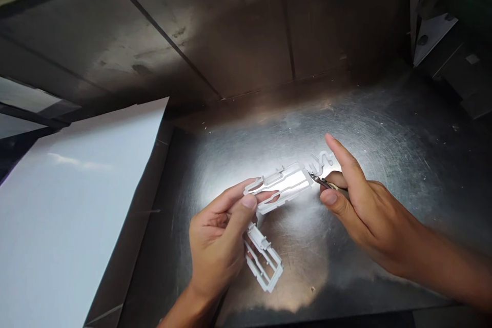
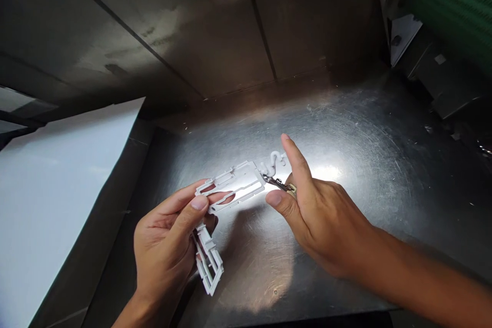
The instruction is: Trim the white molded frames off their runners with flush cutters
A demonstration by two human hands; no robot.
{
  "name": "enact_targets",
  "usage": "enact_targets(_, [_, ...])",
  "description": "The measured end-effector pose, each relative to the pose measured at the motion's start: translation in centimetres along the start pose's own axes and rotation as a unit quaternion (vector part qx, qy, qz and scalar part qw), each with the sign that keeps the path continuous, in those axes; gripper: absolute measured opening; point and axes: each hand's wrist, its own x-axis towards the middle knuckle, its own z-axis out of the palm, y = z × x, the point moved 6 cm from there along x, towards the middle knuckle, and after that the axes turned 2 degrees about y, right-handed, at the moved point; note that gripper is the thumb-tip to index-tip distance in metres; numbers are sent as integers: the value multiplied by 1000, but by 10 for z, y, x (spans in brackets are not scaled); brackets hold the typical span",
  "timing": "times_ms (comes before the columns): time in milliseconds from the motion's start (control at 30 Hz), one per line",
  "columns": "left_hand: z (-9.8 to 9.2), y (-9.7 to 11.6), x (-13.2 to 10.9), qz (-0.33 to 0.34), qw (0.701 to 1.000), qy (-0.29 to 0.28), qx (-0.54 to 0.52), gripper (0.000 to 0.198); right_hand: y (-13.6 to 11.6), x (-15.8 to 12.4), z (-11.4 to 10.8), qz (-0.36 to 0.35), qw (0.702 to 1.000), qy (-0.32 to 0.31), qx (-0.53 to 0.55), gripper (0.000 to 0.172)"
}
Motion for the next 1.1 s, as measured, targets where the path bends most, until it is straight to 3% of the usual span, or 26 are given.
enact_targets(333, [4,0,-2,6,1000,-2,1,39,-4,-1,-2,-24,998,36,-50,81])
enact_targets(467, [5,-1,1,3,1000,-5,-5,40,-5,-1,-1,-23,1000,9,15,79])
enact_targets(667, [12,-12,8,-87,995,-43,-28,52,-1,-2,8,-1,991,-70,114,78])
enact_targets(1100, [18,-17,7,-142,985,-74,-70,59,-4,-2,6,-7,996,-47,71,70])
